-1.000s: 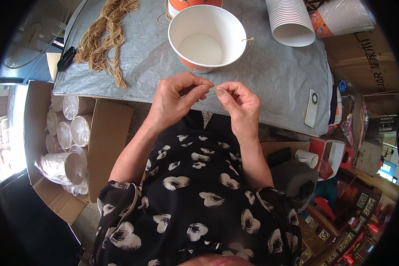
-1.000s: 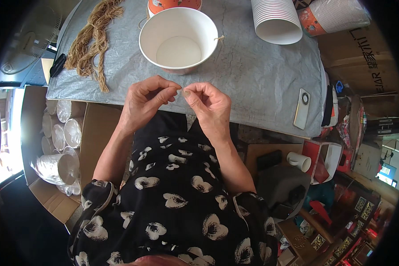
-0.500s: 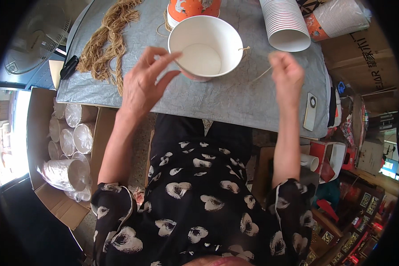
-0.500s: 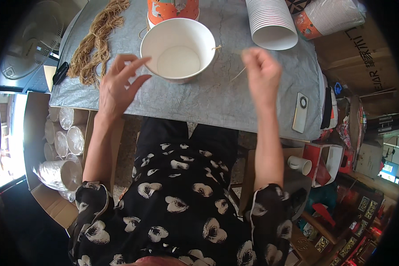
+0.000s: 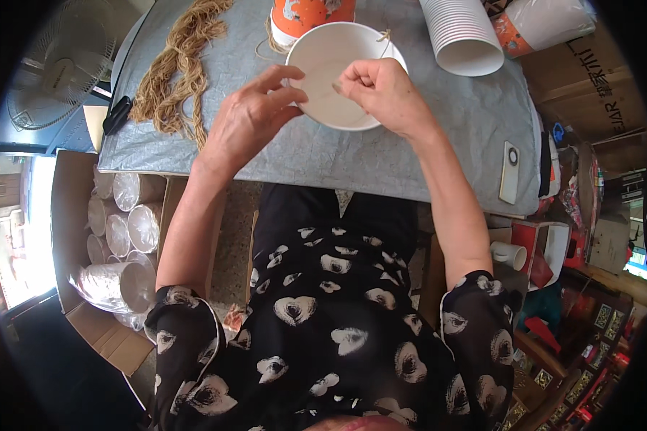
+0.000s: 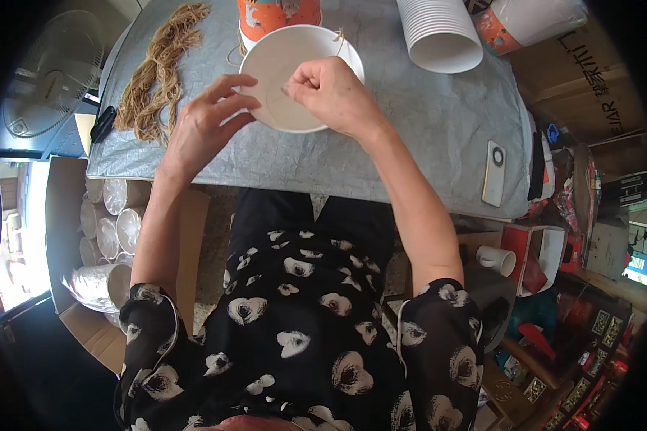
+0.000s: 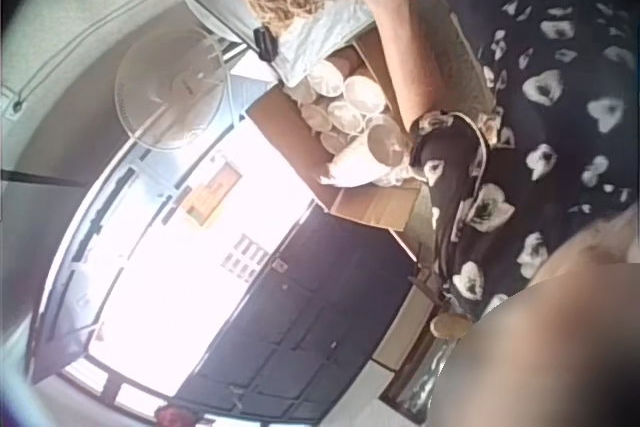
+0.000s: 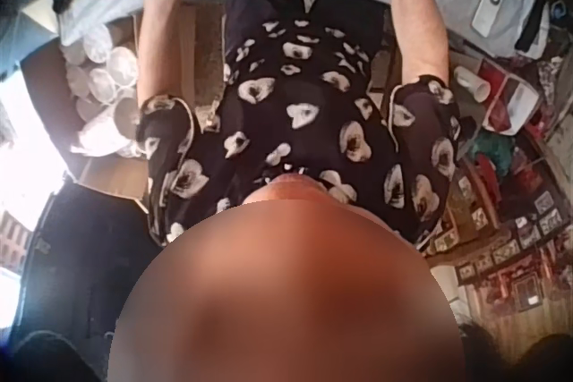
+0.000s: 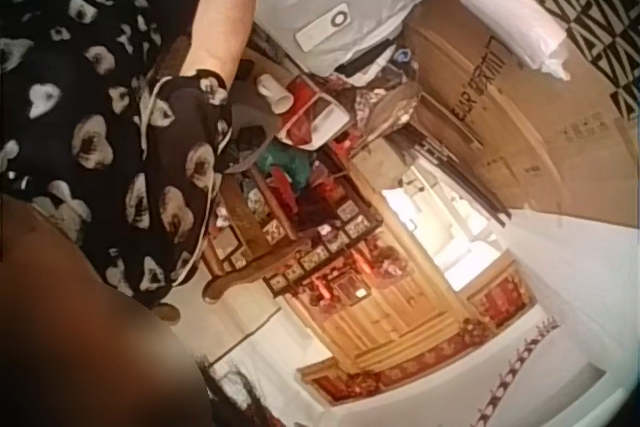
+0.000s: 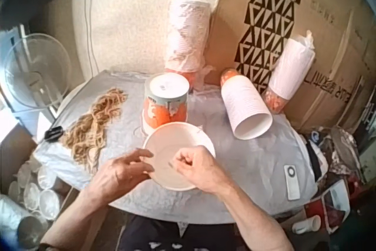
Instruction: Tying decorative strings around paper buckets and organizing them for packaging.
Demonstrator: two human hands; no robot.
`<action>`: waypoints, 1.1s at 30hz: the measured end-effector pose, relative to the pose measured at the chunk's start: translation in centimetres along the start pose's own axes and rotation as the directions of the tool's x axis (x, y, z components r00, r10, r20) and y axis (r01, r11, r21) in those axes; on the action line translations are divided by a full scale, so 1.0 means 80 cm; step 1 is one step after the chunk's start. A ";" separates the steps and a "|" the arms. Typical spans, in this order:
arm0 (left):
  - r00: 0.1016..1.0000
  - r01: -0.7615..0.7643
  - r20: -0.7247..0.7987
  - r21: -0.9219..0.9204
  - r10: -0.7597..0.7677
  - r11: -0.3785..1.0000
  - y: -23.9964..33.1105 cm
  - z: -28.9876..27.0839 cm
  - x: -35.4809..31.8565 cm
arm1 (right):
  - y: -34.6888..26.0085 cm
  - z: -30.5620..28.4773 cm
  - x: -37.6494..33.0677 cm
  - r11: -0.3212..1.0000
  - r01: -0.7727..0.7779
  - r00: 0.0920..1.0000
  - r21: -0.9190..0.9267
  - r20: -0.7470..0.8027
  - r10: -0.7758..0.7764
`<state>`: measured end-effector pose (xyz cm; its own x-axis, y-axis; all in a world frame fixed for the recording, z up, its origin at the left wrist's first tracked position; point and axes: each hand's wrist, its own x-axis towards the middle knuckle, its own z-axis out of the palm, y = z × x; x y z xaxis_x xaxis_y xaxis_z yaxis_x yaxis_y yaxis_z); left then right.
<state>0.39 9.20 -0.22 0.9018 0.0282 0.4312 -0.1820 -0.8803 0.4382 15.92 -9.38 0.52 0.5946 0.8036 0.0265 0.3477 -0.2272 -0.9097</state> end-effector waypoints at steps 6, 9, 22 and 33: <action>0.999 0.035 0.035 -0.188 -0.029 0.982 0.021 0.010 -0.058 | -0.024 0.003 -0.036 0.989 -0.072 0.953 -0.131 0.283 0.107; 1.000 0.024 -0.001 -0.168 -0.024 0.985 0.022 0.017 -0.071 | -0.031 0.013 -0.042 0.958 -0.085 0.944 -0.274 0.284 0.165; 0.997 0.068 -0.013 -0.214 -0.073 0.974 0.022 0.017 -0.082 | -0.026 0.039 -0.036 0.967 -0.092 0.930 -0.239 0.328 0.169; 0.995 0.094 -0.010 -0.242 -0.100 0.966 0.020 0.017 -0.081 | -0.030 0.044 -0.032 0.964 -0.084 0.924 -0.253 0.343 0.170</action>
<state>-5.23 7.01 -3.38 0.9115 0.1204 0.3932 -0.1856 -0.7328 0.6546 11.01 -8.98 1.20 0.3593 0.8924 -0.2729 0.4683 -0.4254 -0.7744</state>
